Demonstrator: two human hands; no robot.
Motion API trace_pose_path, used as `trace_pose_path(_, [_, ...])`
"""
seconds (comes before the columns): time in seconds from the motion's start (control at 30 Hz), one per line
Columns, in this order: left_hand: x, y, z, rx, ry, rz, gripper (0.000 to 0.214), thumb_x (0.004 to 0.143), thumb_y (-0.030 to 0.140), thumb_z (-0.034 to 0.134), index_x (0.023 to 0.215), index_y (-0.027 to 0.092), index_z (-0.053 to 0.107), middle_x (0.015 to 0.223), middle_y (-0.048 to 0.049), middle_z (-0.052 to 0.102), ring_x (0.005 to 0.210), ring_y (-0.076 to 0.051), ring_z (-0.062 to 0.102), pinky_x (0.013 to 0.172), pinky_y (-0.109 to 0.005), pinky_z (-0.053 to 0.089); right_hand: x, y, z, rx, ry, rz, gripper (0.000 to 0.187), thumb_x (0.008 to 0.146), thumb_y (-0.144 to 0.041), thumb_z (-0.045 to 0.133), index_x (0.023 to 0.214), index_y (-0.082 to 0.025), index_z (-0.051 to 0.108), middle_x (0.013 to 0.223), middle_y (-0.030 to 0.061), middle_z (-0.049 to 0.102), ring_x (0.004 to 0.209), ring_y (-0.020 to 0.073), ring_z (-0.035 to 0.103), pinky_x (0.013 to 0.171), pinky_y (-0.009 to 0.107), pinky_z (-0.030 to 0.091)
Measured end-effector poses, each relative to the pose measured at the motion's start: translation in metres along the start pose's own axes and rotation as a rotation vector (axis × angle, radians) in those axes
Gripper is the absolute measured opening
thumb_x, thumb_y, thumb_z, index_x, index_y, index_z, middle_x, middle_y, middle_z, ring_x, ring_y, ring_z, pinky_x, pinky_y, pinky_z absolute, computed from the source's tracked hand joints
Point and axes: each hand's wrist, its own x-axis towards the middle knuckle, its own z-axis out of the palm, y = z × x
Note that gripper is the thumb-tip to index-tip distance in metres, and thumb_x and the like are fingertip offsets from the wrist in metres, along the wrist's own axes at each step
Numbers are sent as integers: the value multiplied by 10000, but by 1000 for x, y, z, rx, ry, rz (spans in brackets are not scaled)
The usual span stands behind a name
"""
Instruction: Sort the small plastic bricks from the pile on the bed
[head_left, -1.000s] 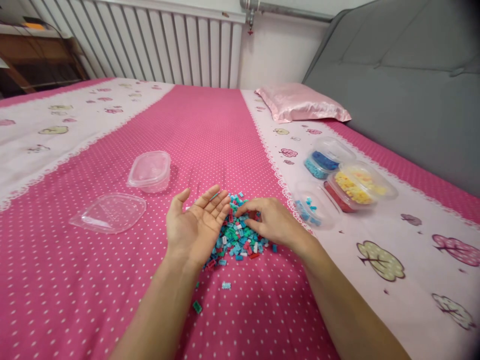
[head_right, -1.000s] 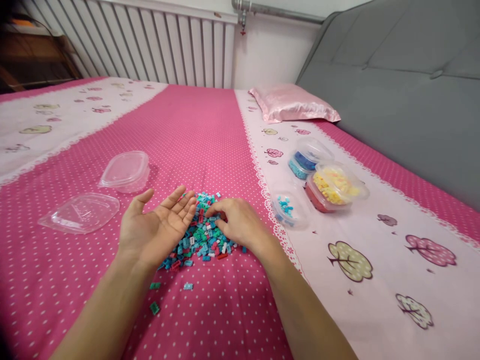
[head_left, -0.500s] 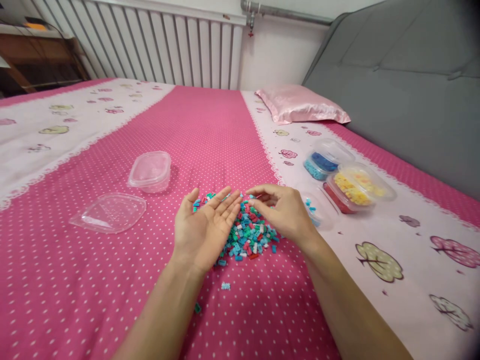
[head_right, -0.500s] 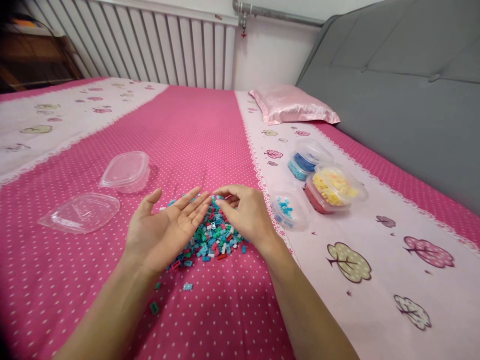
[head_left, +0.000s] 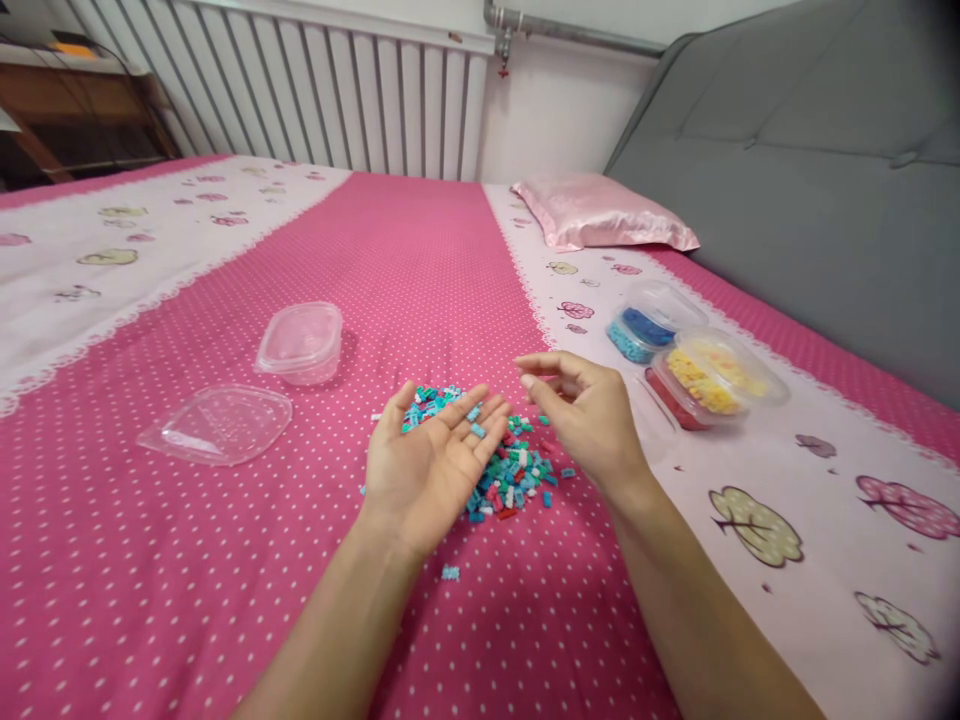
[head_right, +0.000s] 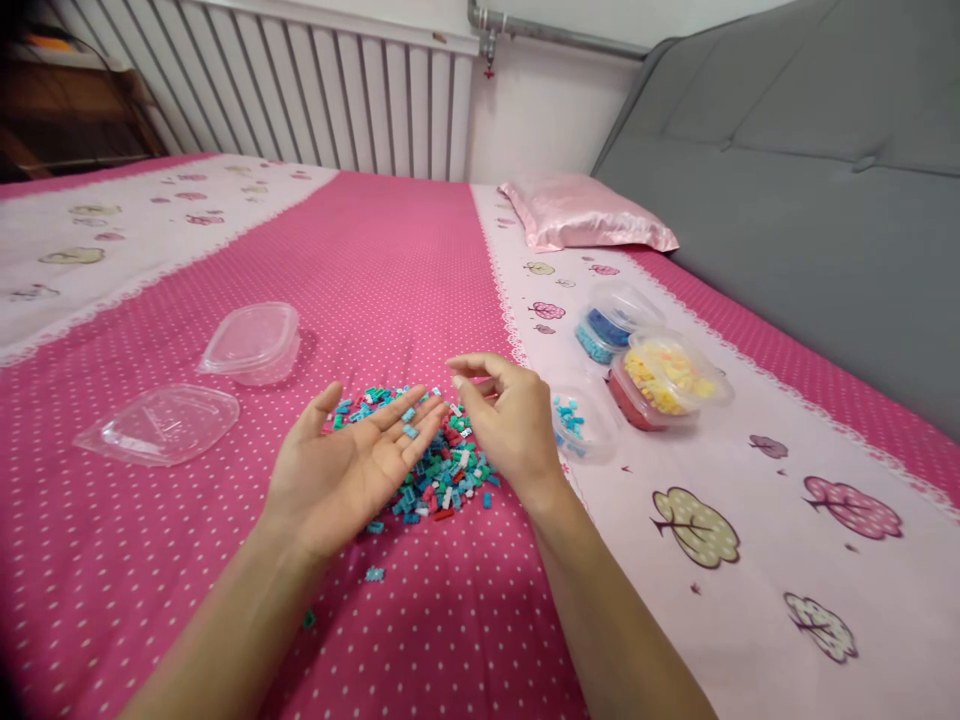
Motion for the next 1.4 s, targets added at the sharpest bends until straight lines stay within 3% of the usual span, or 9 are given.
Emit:
trace_pose_path(0.07, [-1,3,1,15,28,92,627,844,445,401,1261,-21,451,1107,-243,595,1076,-304,602,873,-349,538,1,4,-1,-81,-39,53,201,782,-201,604,955,-169,702,852,44,706,693,159,639,636,271,512])
trace_pose_path(0.2, [-3,10,2,18,85,262,619,828,440,417,1240,-17,482,1083,-232,602,1055,-293,611,857,-336,547,-1,9,1,-240,-292,123,208,748,-119,629,923,-192,715,829,25,715,689,157,644,678,278,500])
trace_pose_path(0.3, [-2,14,0,-1,111,296,611,823,437,420,1216,-23,504,1018,-213,615,1010,-275,627,849,-325,549,-4,10,4,-356,-436,144,259,720,-100,661,945,-217,717,826,13,713,675,156,638,666,276,489])
trace_pose_path(0.53, [-1,14,-3,-16,119,311,588,816,423,432,1174,-32,530,983,-206,614,977,-267,629,838,-333,552,-5,8,9,-515,-570,131,327,713,-141,704,1026,-234,700,795,0,683,673,155,608,631,258,441])
trace_pose_path(0.93, [0,14,-5,-34,129,281,532,813,404,430,1136,1,554,976,-202,610,957,-264,634,795,-337,568,-7,12,8,-508,-541,151,194,714,-85,674,859,-213,682,724,-11,659,630,138,593,566,222,394])
trace_pose_path(1.4, [1,13,-5,-25,121,270,523,816,405,421,1124,4,558,961,-194,610,942,-259,631,806,-336,563,-3,14,5,-328,-462,158,167,727,-86,660,859,-182,695,705,-4,661,612,126,604,584,223,447])
